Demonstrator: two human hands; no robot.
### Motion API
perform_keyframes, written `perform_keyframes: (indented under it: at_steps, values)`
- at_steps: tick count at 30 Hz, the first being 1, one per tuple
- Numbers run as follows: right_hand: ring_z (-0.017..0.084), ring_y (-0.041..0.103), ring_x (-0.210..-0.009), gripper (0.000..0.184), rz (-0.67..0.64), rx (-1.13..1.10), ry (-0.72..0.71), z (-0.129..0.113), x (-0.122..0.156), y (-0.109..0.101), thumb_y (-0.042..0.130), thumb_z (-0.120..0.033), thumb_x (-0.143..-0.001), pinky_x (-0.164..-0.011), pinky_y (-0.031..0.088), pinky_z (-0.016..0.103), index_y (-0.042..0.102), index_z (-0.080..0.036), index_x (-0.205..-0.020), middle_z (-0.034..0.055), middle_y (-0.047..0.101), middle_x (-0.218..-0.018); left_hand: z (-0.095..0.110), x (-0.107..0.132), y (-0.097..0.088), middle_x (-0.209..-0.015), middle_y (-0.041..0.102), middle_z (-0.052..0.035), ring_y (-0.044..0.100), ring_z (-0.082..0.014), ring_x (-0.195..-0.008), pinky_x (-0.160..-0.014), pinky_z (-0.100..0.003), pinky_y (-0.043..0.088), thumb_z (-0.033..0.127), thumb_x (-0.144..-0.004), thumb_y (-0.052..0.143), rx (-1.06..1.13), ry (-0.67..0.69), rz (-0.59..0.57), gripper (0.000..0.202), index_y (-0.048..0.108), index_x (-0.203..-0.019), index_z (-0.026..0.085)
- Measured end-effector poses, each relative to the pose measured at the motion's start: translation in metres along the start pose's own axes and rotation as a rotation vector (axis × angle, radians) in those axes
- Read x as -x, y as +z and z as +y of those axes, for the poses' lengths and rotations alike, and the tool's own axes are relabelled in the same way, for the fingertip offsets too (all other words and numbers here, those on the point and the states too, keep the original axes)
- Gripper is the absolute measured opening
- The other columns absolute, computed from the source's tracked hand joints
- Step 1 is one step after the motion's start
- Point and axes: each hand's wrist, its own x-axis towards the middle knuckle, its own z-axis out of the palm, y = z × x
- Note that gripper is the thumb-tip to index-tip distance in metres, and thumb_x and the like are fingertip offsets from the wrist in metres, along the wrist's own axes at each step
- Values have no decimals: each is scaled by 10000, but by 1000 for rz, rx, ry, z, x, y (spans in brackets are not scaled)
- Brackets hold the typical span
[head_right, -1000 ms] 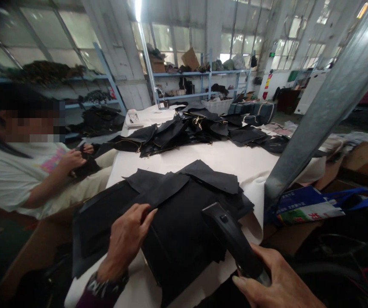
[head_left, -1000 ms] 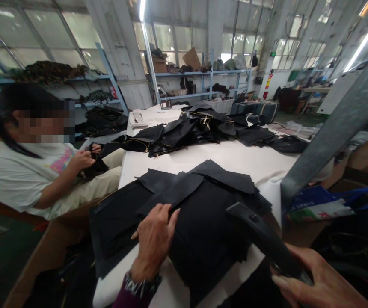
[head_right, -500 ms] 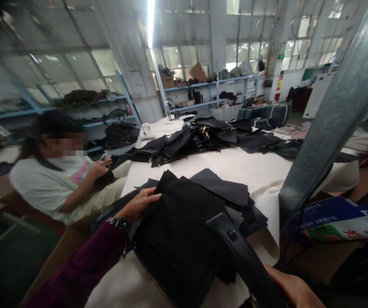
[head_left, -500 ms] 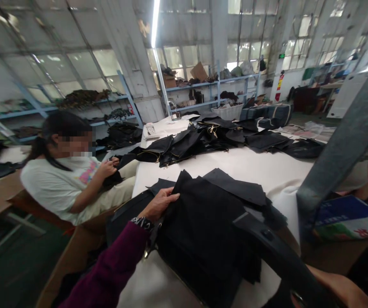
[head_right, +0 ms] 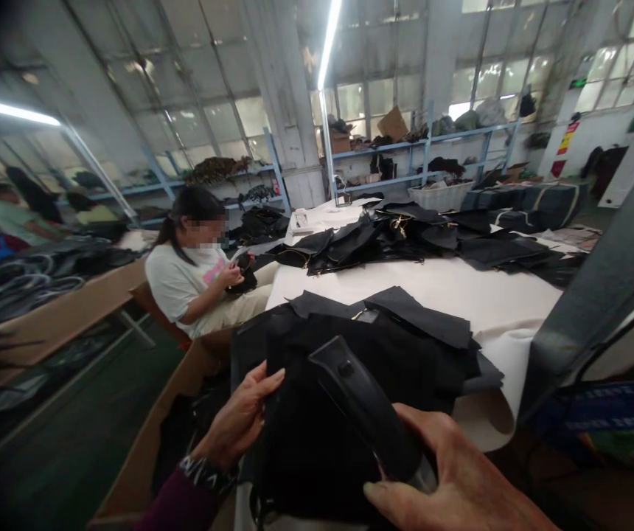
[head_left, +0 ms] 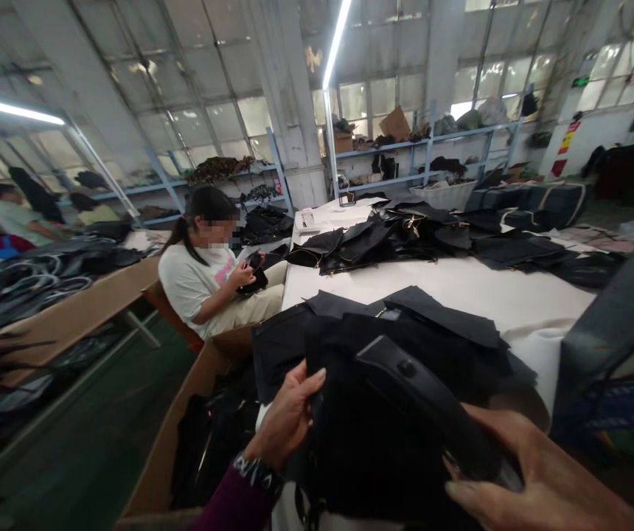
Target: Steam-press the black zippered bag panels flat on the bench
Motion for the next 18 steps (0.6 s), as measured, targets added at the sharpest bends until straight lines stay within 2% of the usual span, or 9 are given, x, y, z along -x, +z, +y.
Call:
perform_keyframes:
  at_steps: [3, 5, 7, 10, 14, 18]
  values:
    - [212, 685, -673, 662, -101, -4, 46, -11, 7, 21, 670, -373, -741, -546, 548, 268, 454, -173, -1334, 53, 692, -956, -14, 29, 7, -628, 614, 59, 484, -44, -418, -427, -150, 398, 224, -796, 684, 26, 46, 24, 314, 629, -1105, 231]
    - [187, 676, -611, 664, -140, -23, 44, -15, 12, 35, 669, -361, -746, -500, 535, 260, 434, -136, -1325, 60, 675, -941, -22, 46, 12, -774, 691, 22, 601, -86, -560, -565, -187, 484, 229, -806, 673, 61, 76, 25, 386, 598, -1184, 254]
    - [159, 663, -583, 604, -149, -47, 9, -14, 17, 49, 680, -341, -746, -483, 519, 241, 461, -126, -1267, 47, 649, -925, -30, 63, 16, -942, 720, -21, 668, -148, -749, -719, -246, 517, 246, -809, 670, 79, 97, 19, 464, 554, -1258, 264]
    - [125, 628, -552, 450, -156, -57, -61, -10, 26, 65, 682, -320, -760, -469, 483, 211, 525, -127, -1134, -12, 600, -801, -46, 87, 18, -1053, 714, -53, 669, -214, -924, -861, -310, 500, 271, -795, 683, 42, 130, 42, 493, 557, -1271, 246]
    - [119, 600, -537, 300, -133, -44, -100, -10, 42, 79, 693, -321, -755, -458, 452, 203, 579, -136, -962, -38, 574, -698, -73, 115, 17, -1121, 696, -50, 633, -229, -1048, -919, -316, 487, 263, -795, 681, 66, 136, 84, 474, 570, -1256, 248]
    - [109, 563, -501, 204, -62, -9, -146, -14, 57, 78, 677, -327, -769, -447, 423, 200, 599, -165, -866, -47, 574, -631, -88, 129, 4, -1118, 696, -51, 657, -215, -1013, -910, -328, 510, 222, -814, 650, 238, 78, 144, 511, 513, -1305, 266]
